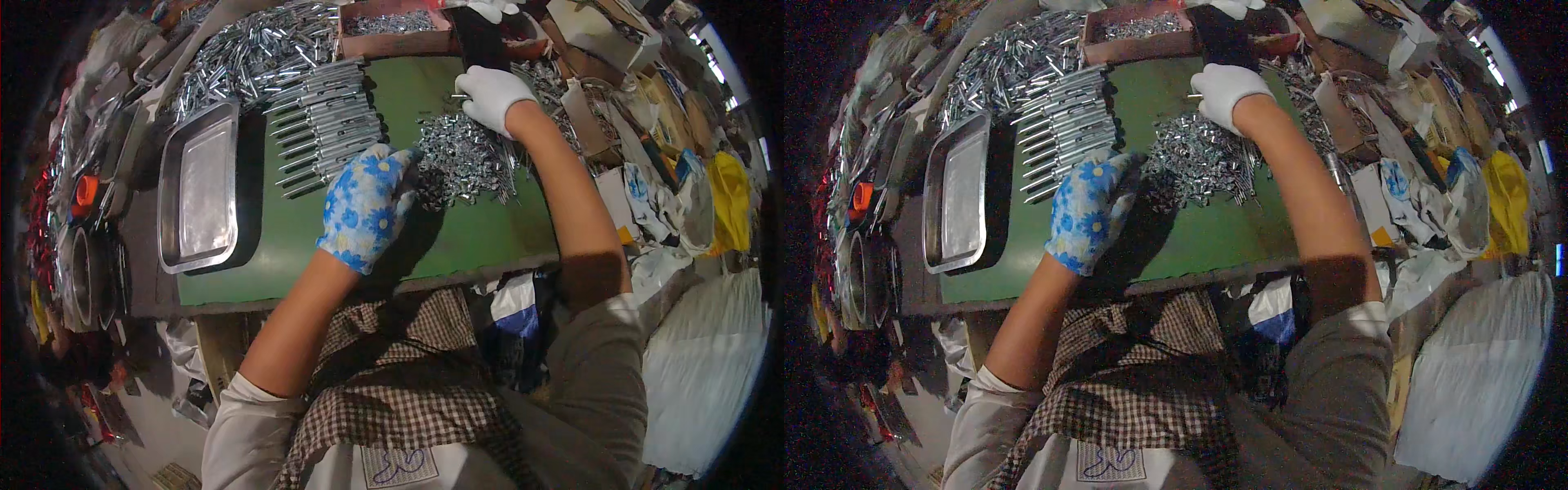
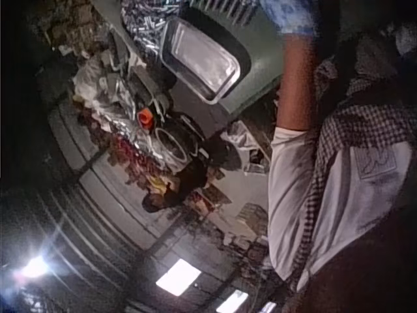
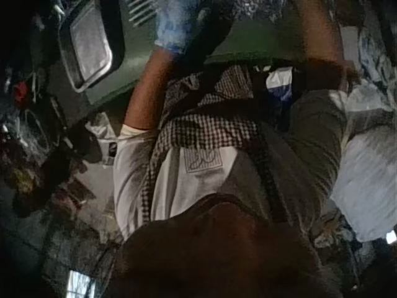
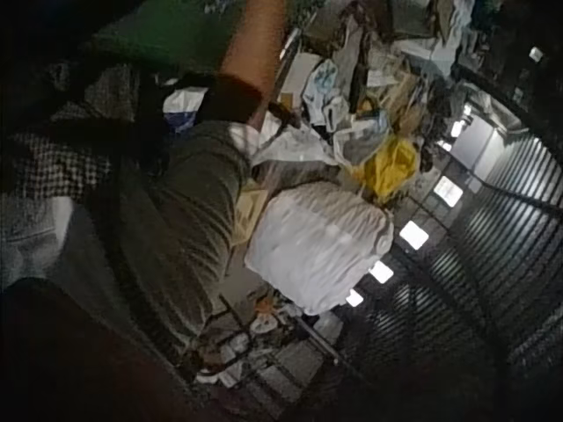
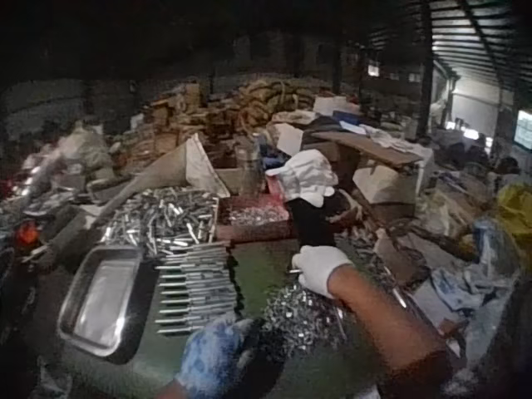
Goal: Manually assembling small metal rods and plastic sleeves at a workstation.
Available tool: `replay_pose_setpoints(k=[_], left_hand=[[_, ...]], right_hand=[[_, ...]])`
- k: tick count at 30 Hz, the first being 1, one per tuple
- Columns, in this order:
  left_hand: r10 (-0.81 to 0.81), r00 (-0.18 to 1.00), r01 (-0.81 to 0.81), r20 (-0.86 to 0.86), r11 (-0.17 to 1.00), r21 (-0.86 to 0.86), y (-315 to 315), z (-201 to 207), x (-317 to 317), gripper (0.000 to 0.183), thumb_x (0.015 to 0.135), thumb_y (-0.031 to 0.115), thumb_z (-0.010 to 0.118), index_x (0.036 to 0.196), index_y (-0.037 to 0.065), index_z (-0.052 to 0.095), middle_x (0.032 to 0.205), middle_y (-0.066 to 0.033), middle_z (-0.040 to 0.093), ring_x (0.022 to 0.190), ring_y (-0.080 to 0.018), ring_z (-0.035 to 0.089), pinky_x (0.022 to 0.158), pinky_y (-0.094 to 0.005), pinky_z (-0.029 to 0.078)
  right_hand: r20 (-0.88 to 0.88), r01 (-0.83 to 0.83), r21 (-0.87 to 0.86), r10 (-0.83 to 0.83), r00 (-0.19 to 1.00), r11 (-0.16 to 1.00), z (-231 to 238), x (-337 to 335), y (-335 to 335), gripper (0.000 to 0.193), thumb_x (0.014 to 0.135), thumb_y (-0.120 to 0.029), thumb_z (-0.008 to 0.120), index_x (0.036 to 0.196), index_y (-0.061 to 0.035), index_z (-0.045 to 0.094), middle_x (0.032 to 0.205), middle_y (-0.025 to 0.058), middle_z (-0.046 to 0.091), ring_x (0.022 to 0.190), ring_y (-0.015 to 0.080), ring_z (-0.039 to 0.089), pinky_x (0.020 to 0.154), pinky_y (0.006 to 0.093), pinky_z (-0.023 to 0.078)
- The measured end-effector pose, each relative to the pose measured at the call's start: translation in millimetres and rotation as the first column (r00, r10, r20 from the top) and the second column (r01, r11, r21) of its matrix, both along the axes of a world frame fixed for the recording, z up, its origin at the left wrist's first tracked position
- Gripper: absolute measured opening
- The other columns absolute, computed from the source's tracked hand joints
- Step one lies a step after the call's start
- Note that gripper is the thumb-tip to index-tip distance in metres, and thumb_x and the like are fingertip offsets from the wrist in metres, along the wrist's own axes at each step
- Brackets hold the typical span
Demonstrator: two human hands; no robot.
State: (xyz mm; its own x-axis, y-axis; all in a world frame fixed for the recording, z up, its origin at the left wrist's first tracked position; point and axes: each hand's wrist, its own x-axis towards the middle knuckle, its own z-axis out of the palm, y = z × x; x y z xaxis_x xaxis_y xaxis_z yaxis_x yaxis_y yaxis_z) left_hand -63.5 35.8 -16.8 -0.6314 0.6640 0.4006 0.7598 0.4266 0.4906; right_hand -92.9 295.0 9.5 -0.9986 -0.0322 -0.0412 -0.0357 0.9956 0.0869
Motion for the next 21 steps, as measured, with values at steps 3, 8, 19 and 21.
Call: replay_pose_setpoints(k=[3,8,19,21], left_hand=[[0.005,0.996,-0.011,0.087,0.998,0.069,7.1,8.4,-5.5,0.027,0.083,0.004,0.06,0.11,0.007,0.064,0.09,-0.0155,0.062,0.083,-0.0349,0.06,0.071,-0.0416,0.048],[-0.012,0.963,0.07,-0.27,0.976,0.205,24.5,20.6,-20.0,0.027,0.083,0.009,0.064,0.11,0.01,0.064,0.092,-0.0118,0.062,0.084,-0.0322,0.061,0.071,-0.0407,0.049],[0.078,0.932,-0.157,0.354,0.967,0.201,23.1,5.5,-19.8,0.016,0.09,0.017,0.059,0.096,0.003,0.061,0.094,-0.0207,0.064,0.092,-0.0391,0.06,0.078,-0.0456,0.048],[0.105,0.951,-0.155,0.292,0.976,0.154,16.8,-0.8,-19.1,0.016,0.089,0.017,0.059,0.096,0.003,0.061,0.094,-0.0205,0.063,0.091,-0.0389,0.06,0.078,-0.0455,0.048]], right_hand=[[-0.005,0.059,-0.178,-0.06,0.998,0.982,21.1,18.8,-12.6,0.024,0.081,-0.019,0.057,0.102,-0.0092,0.062,0.099,0.0158,0.062,0.093,0.0346,0.06,0.084,0.0412,0.048],[-0.102,-0.091,-0.801,0.014,0.995,0.592,24.4,40.9,-38.2,0.036,0.076,-0.024,0.063,0.105,-0.0027,0.062,0.09,0.013,0.067,0.084,0.0239,0.065,0.077,0.0329,0.05],[-0.104,-0.104,-0.638,0.048,0.993,0.763,31.5,65.1,-58.8,0.025,0.08,-0.019,0.061,0.103,-0.0096,0.059,0.09,0.0143,0.067,0.088,0.0333,0.064,0.081,0.039,0.05],[-0.113,-0.093,-0.524,0.039,0.993,0.847,17.9,58.4,-46.1,0.024,0.081,-0.022,0.06,0.101,-0.0098,0.06,0.09,0.013,0.067,0.087,0.0341,0.064,0.08,0.041,0.05]])
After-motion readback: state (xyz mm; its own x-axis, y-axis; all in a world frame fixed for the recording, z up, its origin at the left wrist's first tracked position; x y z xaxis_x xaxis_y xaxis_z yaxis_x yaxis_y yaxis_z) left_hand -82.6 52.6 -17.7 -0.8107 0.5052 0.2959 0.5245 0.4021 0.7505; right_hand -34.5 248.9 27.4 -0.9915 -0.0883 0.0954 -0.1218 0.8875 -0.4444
